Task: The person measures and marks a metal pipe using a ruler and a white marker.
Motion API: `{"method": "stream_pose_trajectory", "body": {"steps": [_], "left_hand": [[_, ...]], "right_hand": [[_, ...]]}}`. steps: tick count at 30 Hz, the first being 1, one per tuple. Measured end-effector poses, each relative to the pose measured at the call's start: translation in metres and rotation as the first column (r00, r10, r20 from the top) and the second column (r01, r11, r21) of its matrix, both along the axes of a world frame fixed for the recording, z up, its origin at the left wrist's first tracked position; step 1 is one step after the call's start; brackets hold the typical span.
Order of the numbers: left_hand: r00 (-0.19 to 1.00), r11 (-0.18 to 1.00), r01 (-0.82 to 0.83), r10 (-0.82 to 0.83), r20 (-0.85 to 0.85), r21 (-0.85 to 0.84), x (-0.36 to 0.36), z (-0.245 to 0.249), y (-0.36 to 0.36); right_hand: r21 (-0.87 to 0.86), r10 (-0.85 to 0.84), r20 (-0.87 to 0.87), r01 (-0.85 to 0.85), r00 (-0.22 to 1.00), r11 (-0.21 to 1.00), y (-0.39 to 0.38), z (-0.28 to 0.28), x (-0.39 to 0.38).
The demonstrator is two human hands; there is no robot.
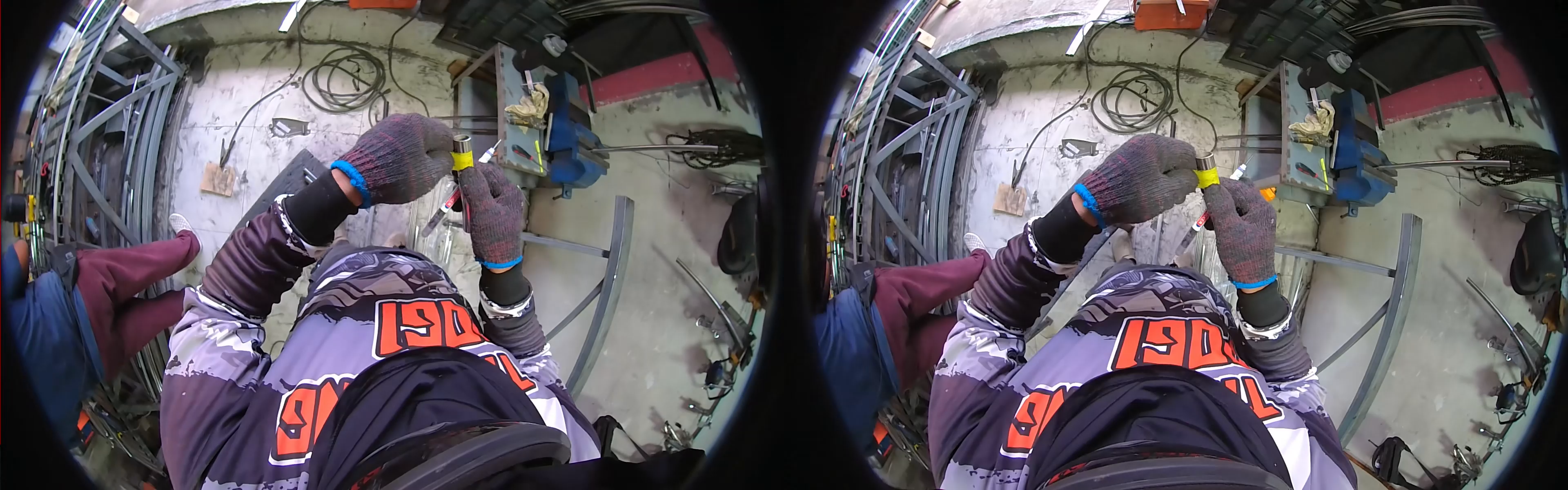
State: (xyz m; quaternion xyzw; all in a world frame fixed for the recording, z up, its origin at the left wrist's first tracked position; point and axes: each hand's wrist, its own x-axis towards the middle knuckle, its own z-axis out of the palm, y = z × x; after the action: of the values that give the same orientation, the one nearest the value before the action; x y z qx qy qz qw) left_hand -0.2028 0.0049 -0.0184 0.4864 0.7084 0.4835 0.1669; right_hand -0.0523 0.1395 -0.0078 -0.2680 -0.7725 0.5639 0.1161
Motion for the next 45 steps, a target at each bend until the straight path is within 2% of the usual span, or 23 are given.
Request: {"method": "stream_pose_trajectory", "body": {"steps": [2,7,11,13,14,16,18,23,25,30,34,37,39,40,42,45], "left_hand": [[0.999,1.0,0.002,-0.002,0.039,-0.001,0.001,0.003,0.0],[0.995,1.0,0.017,-0.019,0.101,0.021,0.005,0.011,-0.002],[0.983,0.999,0.002,-0.01,0.183,0.044,0.008,0.018,-0.007],[0.977,0.999,0.019,-0.025,0.214,0.029,0.008,0.017,-0.008],[0.982,1.0,0.019,-0.023,0.189,0.025,0.008,0.016,-0.008],[0.986,1.0,0.015,-0.018,0.164,0.019,0.009,0.015,-0.009],[0.932,1.0,0.017,-0.013,0.362,-0.009,0.011,0.016,-0.008],[0.961,0.998,-0.02,0.002,0.277,0.062,0.014,0.013,-0.006],[0.965,0.995,-0.037,0.011,0.261,0.098,0.015,0.014,-0.005],[0.91,0.997,-0.035,0.003,0.415,0.071,0.012,0.013,-0.005],[0.91,0.999,0.023,-0.041,0.413,0.047,0.008,0.017,-0.007],[0.95,0.999,-0.005,-0.012,0.313,0.051,0.01,0.017,-0.006],[0.992,0.993,-0.118,0.117,-0.038,-0.013,0.011,0.012,-0.002],[0.992,0.993,-0.118,0.117,-0.038,-0.014,0.014,0.009,0.0],[0.968,0.969,-0.245,0.243,-0.059,-0.022,0.021,0.007,0.005],[0.966,0.964,-0.255,0.251,-0.063,-0.07,0.024,0.01,0.008]], "right_hand": [[0.032,0.005,-0.02,-0.004,1.0,0.999,0.001,0.0,0.001],[-0.082,-0.015,-0.043,0.012,0.999,0.997,-0.001,0.007,0.001],[-0.089,-0.078,-0.109,0.069,0.991,0.994,-0.006,0.002,0.004],[0.018,-0.037,-0.086,0.038,0.996,0.999,-0.006,0.001,0.005],[0.018,-0.033,-0.085,0.034,0.996,0.999,-0.006,-0.001,0.005],[0.149,0.012,-0.111,0.005,0.994,0.989,-0.004,-0.003,0.005],[0.157,0.009,-0.124,0.011,0.992,0.988,-0.004,-0.005,0.004],[0.14,-0.048,-0.157,0.07,0.986,0.988,-0.007,-0.003,0.002],[0.067,-0.072,-0.107,0.08,0.992,0.995,-0.009,0.004,0.0],[0.141,-0.056,-0.178,0.082,0.982,0.987,-0.006,-0.002,0.001],[0.2,-0.029,-0.194,0.068,0.98,0.977,-0.005,-0.003,0.001],[0.213,-0.032,-0.127,0.059,0.991,0.975,-0.007,0.004,-0.001],[0.199,-0.053,-0.128,0.079,0.99,0.977,-0.008,0.002,-0.003],[0.187,-0.073,-0.13,0.097,0.989,0.977,-0.009,0.001,-0.004],[0.171,-0.09,-0.145,0.114,0.985,0.979,-0.009,-0.005,-0.005],[0.164,-0.114,-0.159,0.14,0.981,0.977,-0.007,-0.013,-0.006]]}}
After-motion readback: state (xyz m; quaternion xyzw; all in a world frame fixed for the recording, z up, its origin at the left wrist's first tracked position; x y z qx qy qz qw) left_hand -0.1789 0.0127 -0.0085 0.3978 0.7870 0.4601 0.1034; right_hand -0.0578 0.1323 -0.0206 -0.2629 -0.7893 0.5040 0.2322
